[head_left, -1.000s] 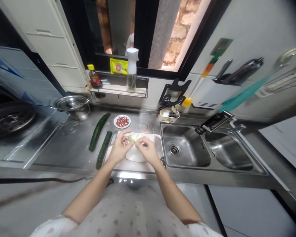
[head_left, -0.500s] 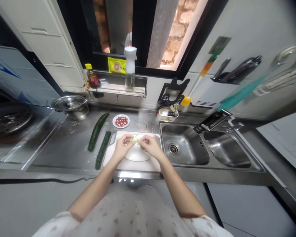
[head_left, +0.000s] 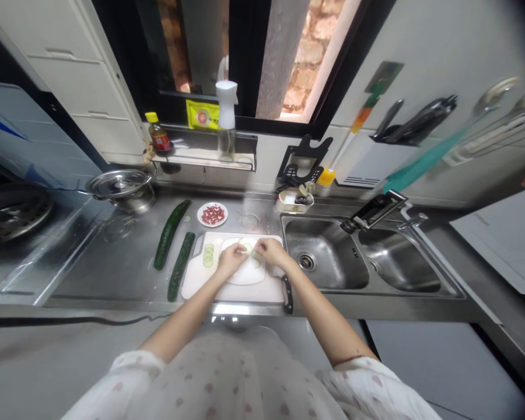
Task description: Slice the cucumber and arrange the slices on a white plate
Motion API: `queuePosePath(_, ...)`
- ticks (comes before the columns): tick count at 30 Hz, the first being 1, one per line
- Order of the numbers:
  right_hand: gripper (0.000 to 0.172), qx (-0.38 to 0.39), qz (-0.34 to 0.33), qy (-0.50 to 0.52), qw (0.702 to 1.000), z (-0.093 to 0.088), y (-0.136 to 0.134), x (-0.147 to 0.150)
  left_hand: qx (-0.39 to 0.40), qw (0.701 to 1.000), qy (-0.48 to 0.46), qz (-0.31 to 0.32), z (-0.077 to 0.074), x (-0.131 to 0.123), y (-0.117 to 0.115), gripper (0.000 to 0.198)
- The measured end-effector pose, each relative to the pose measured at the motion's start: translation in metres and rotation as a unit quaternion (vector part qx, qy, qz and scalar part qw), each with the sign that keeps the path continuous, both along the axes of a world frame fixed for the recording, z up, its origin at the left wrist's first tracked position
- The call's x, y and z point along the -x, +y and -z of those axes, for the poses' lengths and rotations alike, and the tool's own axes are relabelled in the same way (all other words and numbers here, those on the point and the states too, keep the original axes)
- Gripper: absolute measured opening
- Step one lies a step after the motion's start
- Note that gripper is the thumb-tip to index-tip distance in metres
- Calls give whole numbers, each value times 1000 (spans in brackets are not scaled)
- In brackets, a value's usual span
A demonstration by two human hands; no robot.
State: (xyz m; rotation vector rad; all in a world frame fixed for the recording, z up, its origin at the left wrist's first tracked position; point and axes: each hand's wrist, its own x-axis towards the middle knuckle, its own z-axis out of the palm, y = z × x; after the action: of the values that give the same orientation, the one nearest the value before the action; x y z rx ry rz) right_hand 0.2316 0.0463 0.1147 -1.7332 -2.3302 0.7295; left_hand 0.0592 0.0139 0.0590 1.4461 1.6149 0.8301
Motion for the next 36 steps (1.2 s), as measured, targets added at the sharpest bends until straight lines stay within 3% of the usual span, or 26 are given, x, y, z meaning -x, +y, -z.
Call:
queuePosePath(8,21,78,11,-82,994,29,4,-6,70,987,131,60,21,-19,6,16)
queuePosePath(14,27,68,-26,-130,989,43,5,-4,73,975,196,81,33,-30,7,18)
queuePosePath(36,30,64,-30,-194,978,54,4,-1,2,948,290,133,27,-32,4,22)
